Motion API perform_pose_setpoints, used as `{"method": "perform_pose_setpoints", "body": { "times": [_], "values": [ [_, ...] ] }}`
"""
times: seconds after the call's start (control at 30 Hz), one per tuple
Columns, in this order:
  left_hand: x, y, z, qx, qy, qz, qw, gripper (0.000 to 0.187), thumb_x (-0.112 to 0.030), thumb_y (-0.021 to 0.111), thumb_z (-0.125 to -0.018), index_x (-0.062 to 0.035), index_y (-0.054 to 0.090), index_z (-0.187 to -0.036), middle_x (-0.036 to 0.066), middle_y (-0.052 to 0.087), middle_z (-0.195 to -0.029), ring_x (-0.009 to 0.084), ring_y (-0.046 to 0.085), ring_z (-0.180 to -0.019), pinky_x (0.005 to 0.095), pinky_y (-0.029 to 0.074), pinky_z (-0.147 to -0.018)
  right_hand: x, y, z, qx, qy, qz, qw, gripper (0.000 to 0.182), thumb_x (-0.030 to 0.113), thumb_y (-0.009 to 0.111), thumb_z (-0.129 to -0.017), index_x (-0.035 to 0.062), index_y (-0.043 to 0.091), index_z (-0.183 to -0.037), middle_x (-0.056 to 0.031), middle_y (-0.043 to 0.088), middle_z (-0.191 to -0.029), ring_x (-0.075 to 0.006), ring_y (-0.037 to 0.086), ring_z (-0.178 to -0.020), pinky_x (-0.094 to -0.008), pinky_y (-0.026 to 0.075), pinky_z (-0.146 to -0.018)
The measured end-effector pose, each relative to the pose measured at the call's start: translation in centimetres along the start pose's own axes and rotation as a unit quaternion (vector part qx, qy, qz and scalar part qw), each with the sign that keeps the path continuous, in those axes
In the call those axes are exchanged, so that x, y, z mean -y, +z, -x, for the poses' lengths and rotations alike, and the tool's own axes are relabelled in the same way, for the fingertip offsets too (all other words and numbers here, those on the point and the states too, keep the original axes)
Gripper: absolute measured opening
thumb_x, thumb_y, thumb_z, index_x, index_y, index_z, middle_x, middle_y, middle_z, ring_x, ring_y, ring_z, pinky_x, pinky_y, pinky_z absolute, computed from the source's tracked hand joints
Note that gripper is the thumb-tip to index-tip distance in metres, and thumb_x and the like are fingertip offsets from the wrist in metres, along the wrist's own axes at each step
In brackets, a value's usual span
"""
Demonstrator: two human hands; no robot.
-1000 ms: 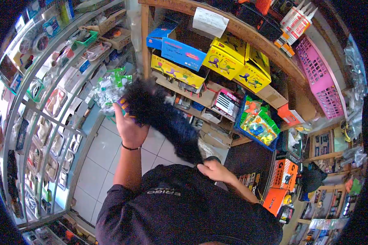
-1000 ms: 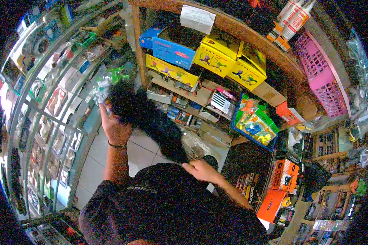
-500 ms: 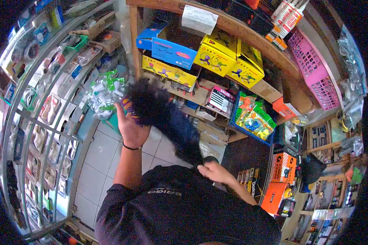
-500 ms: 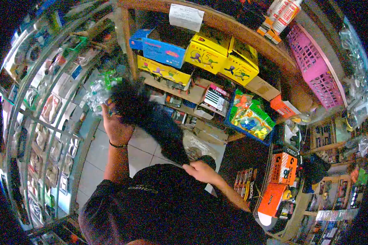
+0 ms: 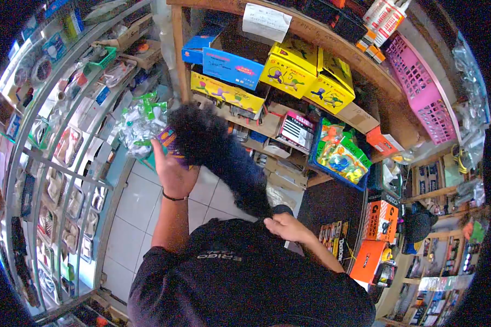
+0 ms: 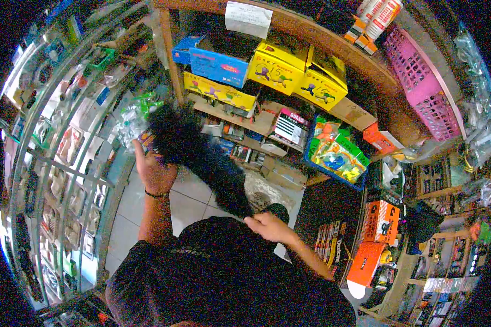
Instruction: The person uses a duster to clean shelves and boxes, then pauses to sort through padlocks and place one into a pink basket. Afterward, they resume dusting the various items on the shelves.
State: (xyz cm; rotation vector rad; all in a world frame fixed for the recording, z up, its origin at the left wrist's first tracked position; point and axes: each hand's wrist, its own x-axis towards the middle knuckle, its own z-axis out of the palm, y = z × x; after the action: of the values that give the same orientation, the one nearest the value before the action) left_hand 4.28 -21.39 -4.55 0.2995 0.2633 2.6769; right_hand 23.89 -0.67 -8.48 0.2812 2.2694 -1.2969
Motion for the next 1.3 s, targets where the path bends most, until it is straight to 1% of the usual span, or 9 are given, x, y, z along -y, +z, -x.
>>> {"method": "perform_pose_setpoints", "body": {
  "times": [0.27, 0.4, 0.47, 0.67, 0.8, 0.93, 1.0, 1.07, 1.3],
  "values": [
    [0.1, 0.7, 0.2, -0.054, 0.031, -0.032, 0.998, 0.058, -0.048, 0.021, -0.085, -0.0060, 0.031, -0.123, 0.016, 0.040, -0.121, 0.0338, 0.040, -0.107, 0.0477, 0.028, -0.092, -1.3, 0.5, -0.1, 0.003, -0.028, -0.045, 0.999, 0.048, 0.040, 0.041, -0.084, -0.0008, 0.045, -0.058, -0.0123, 0.042, -0.049, -0.0151, 0.040, -0.044, -0.0343, 0.035, -0.045],
    [-0.5, -2.6, -0.5, 0.143, -0.065, 0.002, 0.988, 0.063, -0.053, 0.019, -0.083, -0.0049, 0.035, -0.121, 0.015, 0.041, -0.119, 0.0303, 0.041, -0.108, 0.0440, 0.030, -0.092, -1.5, 0.5, -0.1, 0.044, -0.055, 0.027, 0.997, 0.047, 0.039, 0.042, -0.084, -0.0010, 0.046, -0.059, -0.0136, 0.042, -0.049, -0.0162, 0.039, -0.044, -0.0345, 0.034, -0.044],
    [-0.4, 0.8, 0.8, -0.081, 0.026, 0.001, 0.996, 0.057, -0.049, 0.025, -0.083, -0.0080, 0.034, -0.121, 0.016, 0.042, -0.118, 0.0329, 0.042, -0.106, 0.0478, 0.032, -0.088, -1.4, 0.7, -0.1, 0.020, -0.017, -0.037, 0.999, 0.047, 0.039, 0.042, -0.084, -0.0012, 0.046, -0.059, -0.0143, 0.042, -0.049, -0.0168, 0.039, -0.044, -0.0349, 0.034, -0.044],
    [-1.0, -2.5, 0.5, 0.115, -0.029, -0.046, 0.992, 0.063, -0.052, 0.021, -0.083, -0.0041, 0.032, -0.122, 0.015, 0.043, -0.118, 0.0312, 0.042, -0.107, 0.0434, 0.030, -0.092, -0.8, 0.3, -0.3, 0.045, -0.050, 0.043, 0.997, 0.047, 0.040, 0.043, -0.083, -0.0006, 0.047, -0.058, -0.0112, 0.043, -0.049, -0.0148, 0.041, -0.045, -0.0342, 0.035, -0.045],
    [-1.0, -1.3, 1.0, -0.095, 0.047, -0.006, 0.994, 0.053, -0.048, 0.029, -0.083, -0.0103, 0.035, -0.120, 0.014, 0.045, -0.115, 0.0323, 0.045, -0.101, 0.0491, 0.037, -0.083, -0.2, 0.3, -0.4, 0.042, -0.161, 0.111, 0.980, 0.047, 0.040, 0.042, -0.083, 0.0010, 0.050, -0.059, -0.0087, 0.047, -0.051, -0.0165, 0.042, -0.045, -0.0328, 0.035, -0.046],
    [-1.1, -0.9, 1.2, 0.107, 0.027, -0.119, 0.987, 0.048, -0.040, 0.029, -0.086, -0.0095, 0.031, -0.123, 0.013, 0.044, -0.116, 0.0332, 0.042, -0.105, 0.0492, 0.033, -0.087, -0.8, 0.5, -0.1, 0.029, -0.045, 0.005, 0.999, 0.050, 0.042, 0.041, -0.083, -0.0009, 0.050, -0.060, -0.0140, 0.046, -0.051, -0.0191, 0.043, -0.044, -0.0345, 0.036, -0.047],
    [-1.1, 1.1, 1.8, -0.028, -0.036, 0.344, 0.938, 0.067, -0.055, 0.022, -0.081, -0.0043, 0.032, -0.123, 0.018, 0.041, -0.118, 0.0353, 0.042, -0.105, 0.0492, 0.031, -0.089, -1.7, 0.8, -0.4, 0.041, -0.056, -0.056, 0.996, 0.052, 0.044, 0.040, -0.083, -0.0012, 0.049, -0.060, -0.0137, 0.045, -0.050, -0.0197, 0.042, -0.045, -0.0351, 0.035, -0.047],
    [-0.3, 0.2, 1.3, 0.015, 0.029, -0.065, 0.997, 0.063, -0.054, 0.021, -0.082, -0.0070, 0.032, -0.123, 0.017, 0.042, -0.118, 0.0361, 0.043, -0.103, 0.0489, 0.033, -0.088, -0.6, 0.3, -0.1, 0.078, -0.093, 0.121, 0.985, 0.050, 0.043, 0.040, -0.083, 0.0015, 0.050, -0.058, -0.0055, 0.046, -0.050, -0.0146, 0.042, -0.046, -0.0307, 0.036, -0.046],
    [0.2, 1.1, 0.8, -0.082, 0.038, -0.018, 0.996, 0.062, -0.053, 0.024, -0.082, -0.0077, 0.033, -0.123, 0.016, 0.039, -0.121, 0.0357, 0.041, -0.106, 0.0496, 0.032, -0.088, -0.1, 0.0, 0.3, 0.072, -0.051, 0.031, 0.996, 0.049, 0.042, 0.040, -0.084, 0.0017, 0.048, -0.058, -0.0052, 0.046, -0.052, -0.0144, 0.043, -0.049, -0.0310, 0.036, -0.047]
  ]
}}
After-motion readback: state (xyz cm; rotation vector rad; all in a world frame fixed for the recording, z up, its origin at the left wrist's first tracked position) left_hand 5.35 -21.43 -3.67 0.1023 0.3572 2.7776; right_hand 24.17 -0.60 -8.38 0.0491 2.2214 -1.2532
